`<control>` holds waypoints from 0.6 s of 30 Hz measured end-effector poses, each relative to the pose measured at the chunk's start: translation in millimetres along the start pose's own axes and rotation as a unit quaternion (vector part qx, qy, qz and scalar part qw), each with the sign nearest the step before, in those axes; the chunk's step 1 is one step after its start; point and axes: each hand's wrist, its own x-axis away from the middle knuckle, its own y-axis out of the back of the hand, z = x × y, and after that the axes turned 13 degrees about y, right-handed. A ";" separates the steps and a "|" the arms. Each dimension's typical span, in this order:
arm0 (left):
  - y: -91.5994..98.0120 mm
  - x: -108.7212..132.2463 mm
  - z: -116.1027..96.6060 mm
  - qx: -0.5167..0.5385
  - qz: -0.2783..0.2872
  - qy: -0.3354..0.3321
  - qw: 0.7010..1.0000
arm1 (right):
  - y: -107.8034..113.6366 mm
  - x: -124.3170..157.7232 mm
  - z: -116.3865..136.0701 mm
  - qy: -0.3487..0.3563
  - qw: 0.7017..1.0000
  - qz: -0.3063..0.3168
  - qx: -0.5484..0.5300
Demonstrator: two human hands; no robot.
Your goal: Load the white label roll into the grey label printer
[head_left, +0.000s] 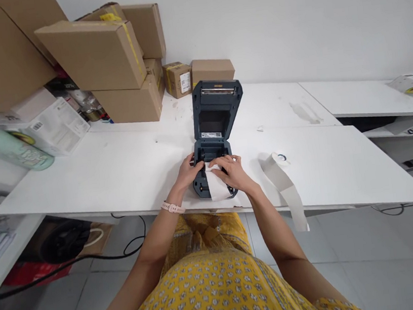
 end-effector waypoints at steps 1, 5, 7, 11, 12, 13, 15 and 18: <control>-0.1 0.4 -0.3 0.003 0.000 0.000 1.000 | -0.2 0.6 0.4 -0.002 1.000 -0.003 0.001; -0.4 1.8 -2.1 0.005 -0.001 -0.003 1.000 | -1.0 2.0 1.3 -0.004 1.000 -0.007 -0.002; -0.5 1.5 -1.8 0.009 0.005 -0.007 1.000 | -1.0 2.6 1.0 -0.007 1.000 -0.006 -0.008; 0.3 0.3 1.2 -0.001 0.013 -0.013 1.000 | -0.9 4.0 -1.0 -0.006 1.000 -0.004 -0.025; 0.8 1.1 1.4 -0.013 0.002 -0.015 1.000 | -1.1 4.2 -1.8 -0.004 1.000 -0.002 -0.027; 1.3 2.9 1.1 -0.030 -0.021 -0.027 0.999 | -1.3 4.4 -2.6 0.000 1.000 0.000 -0.029; 2.1 9.7 -2.1 -0.074 -0.093 -0.090 0.989 | -1.8 4.5 -4.5 0.007 1.000 0.006 -0.030; 1.2 26.2 -11.0 -0.138 -0.146 -0.243 0.949 | -2.0 4.1 -6.7 0.013 0.999 0.012 -0.027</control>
